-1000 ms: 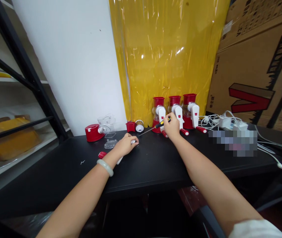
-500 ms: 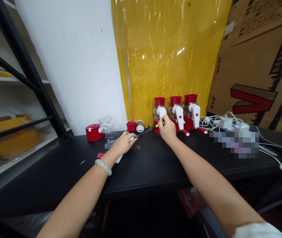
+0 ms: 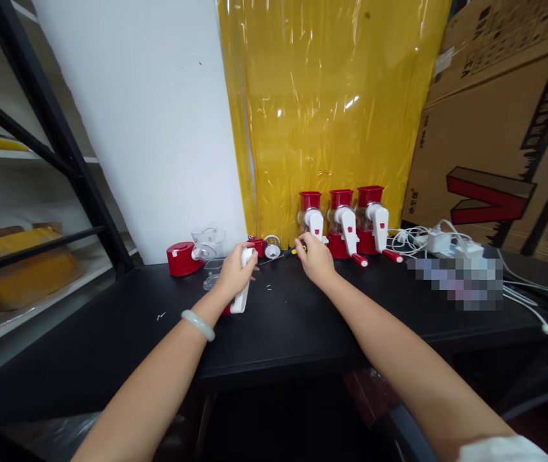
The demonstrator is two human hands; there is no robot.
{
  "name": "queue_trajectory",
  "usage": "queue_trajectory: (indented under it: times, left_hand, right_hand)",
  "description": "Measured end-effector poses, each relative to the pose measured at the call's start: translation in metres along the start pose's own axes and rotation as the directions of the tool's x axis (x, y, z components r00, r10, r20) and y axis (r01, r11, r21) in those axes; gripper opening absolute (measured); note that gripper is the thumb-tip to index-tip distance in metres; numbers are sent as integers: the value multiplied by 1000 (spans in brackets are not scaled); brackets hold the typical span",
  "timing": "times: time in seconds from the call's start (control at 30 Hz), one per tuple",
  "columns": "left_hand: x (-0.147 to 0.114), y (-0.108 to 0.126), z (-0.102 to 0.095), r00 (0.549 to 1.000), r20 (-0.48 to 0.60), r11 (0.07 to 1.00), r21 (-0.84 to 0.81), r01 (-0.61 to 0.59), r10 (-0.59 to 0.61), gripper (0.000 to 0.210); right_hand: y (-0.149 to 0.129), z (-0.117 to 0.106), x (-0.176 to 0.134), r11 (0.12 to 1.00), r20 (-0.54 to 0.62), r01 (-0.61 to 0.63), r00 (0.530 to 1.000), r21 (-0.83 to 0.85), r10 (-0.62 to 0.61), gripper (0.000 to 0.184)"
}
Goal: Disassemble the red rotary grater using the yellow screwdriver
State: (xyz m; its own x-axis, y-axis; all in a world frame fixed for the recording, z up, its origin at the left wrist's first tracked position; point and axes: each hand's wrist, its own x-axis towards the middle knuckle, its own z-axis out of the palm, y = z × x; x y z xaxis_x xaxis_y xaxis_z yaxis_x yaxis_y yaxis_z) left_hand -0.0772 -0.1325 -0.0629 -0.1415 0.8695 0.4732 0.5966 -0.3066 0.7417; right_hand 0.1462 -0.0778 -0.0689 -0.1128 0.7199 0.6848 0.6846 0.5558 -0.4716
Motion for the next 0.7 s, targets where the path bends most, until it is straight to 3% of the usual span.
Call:
queue_trajectory:
  times: [0.1,0.3,0.53,0.7]
  left_hand:
    - [-1,2,-1,999,13,996,-74,45,-44,35]
    - [1,-3,-1,998,-4,994,-94,63,-64,37]
    - [-1,0,0,996,26,991,-102,88,-86,33]
    - [-6,6,1,997,49,995,-66,68,-65,27]
  right_hand:
    - [1,2,0,997,162,71,985,-29,-66,23]
    - [8,15,-4,972,437,197,891,-128,-123,29]
    - [15,20,-8,954,600,209,799,-216,-39,31]
    - [14,21,-10,950,614,205,789,-236,-17,33]
